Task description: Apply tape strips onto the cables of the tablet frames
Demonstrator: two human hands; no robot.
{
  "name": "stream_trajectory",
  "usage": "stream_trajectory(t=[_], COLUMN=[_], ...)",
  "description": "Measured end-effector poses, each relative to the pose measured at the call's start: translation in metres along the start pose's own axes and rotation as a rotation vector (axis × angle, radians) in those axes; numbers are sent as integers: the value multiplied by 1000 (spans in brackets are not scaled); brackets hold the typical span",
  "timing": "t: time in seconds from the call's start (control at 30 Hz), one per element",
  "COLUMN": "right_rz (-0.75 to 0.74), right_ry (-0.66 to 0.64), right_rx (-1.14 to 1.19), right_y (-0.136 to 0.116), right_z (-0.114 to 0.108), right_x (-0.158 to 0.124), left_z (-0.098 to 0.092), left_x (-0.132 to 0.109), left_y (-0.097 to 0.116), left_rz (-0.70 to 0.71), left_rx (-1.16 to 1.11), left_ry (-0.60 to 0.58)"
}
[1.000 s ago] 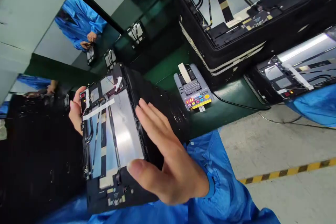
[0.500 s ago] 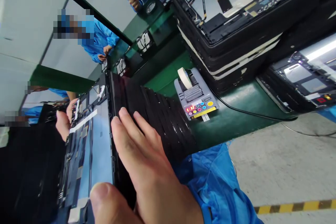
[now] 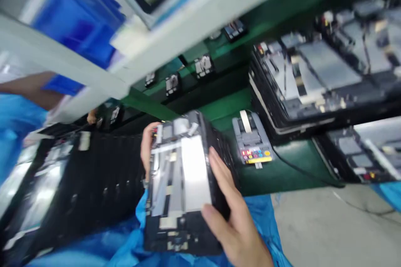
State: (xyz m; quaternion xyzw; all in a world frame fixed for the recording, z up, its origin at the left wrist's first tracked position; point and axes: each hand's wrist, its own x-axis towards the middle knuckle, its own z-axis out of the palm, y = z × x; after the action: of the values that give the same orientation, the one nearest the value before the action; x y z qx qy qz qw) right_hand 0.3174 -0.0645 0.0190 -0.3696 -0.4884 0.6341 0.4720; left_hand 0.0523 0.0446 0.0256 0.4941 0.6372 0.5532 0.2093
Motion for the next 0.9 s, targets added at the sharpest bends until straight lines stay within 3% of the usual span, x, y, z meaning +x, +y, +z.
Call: stream_trajectory(t=[0.2, 0.4, 0.53, 0.67, 0.77, 0.9], right_rz=[235, 350, 313, 283, 263, 214], right_ry=[172, 175, 172, 148, 148, 123], right_rx=[-174, -340, -417, -412, -406, -414], right_y=[-16, -44, -43, -32, -28, -35], right_z=[-1, 5, 8, 9, 11, 18], right_x=[15, 35, 34, 31, 29, 28], left_z=[-10, -15, -35, -55, -55, -50], left_x=[4, -4, -32, -77, -100, -105], left_y=[23, 39, 43, 54, 61, 66], left_rz=[-206, -276, -278, -321, -333, -292], left_rx=[-215, -319, -367, -366, -334, -297], left_ry=[-188, -131, -143, -262, -332, -326])
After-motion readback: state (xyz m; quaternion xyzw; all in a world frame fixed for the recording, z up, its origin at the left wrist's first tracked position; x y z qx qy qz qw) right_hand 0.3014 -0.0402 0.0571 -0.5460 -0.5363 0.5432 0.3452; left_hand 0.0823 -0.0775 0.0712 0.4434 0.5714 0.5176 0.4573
